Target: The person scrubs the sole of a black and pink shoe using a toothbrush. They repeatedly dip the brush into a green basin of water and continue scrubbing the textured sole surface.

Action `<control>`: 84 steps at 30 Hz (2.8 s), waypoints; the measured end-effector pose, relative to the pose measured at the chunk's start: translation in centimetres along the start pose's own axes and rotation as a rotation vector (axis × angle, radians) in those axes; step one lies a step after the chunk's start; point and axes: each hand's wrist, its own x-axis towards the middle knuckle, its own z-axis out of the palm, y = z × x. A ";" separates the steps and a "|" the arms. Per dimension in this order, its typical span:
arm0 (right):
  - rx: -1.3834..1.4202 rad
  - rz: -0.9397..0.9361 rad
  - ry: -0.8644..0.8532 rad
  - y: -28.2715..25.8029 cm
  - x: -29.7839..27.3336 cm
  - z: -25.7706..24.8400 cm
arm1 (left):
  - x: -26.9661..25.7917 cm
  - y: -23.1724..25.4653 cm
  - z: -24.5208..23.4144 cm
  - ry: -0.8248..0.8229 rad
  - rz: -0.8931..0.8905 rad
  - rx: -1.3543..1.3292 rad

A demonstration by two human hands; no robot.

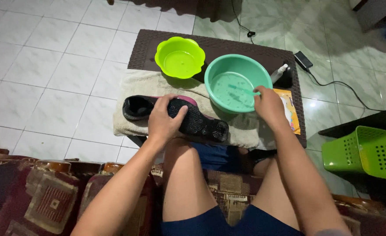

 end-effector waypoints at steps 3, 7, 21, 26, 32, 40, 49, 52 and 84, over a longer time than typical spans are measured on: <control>-0.109 0.047 -0.024 -0.3 3.9 0.8 | -0.1 0.9 -0.6 -0.039 0.047 -0.038; -0.173 0.053 -0.082 2.4 6.6 3.4 | 0.2 0.3 -0.8 -0.099 0.015 -0.106; 0.798 -0.104 0.159 -1.2 -7.5 5.7 | 0.4 -1.9 1.3 -0.228 0.245 -0.450; 0.886 -0.099 0.042 -4.2 -8.2 5.4 | 0.2 -1.3 1.1 -0.231 0.289 -0.425; 0.953 -0.160 -0.144 -6.2 -8.5 4.4 | 0.0 -2.0 1.1 -0.241 0.318 -0.436; 0.763 -0.056 -0.495 -2.0 -8.3 0.4 | -0.1 -1.7 0.6 -0.285 0.334 -0.435; 0.815 -0.167 -0.300 -3.7 -8.5 3.4 | -1.0 -0.8 1.2 -0.295 0.269 -0.465; 0.831 -0.224 -0.225 -6.2 -9.1 3.0 | -1.4 -0.6 1.1 -0.284 0.297 -0.451; 0.809 -0.275 -0.185 -7.4 -9.3 1.6 | -1.5 -1.4 1.9 -0.266 0.384 -0.400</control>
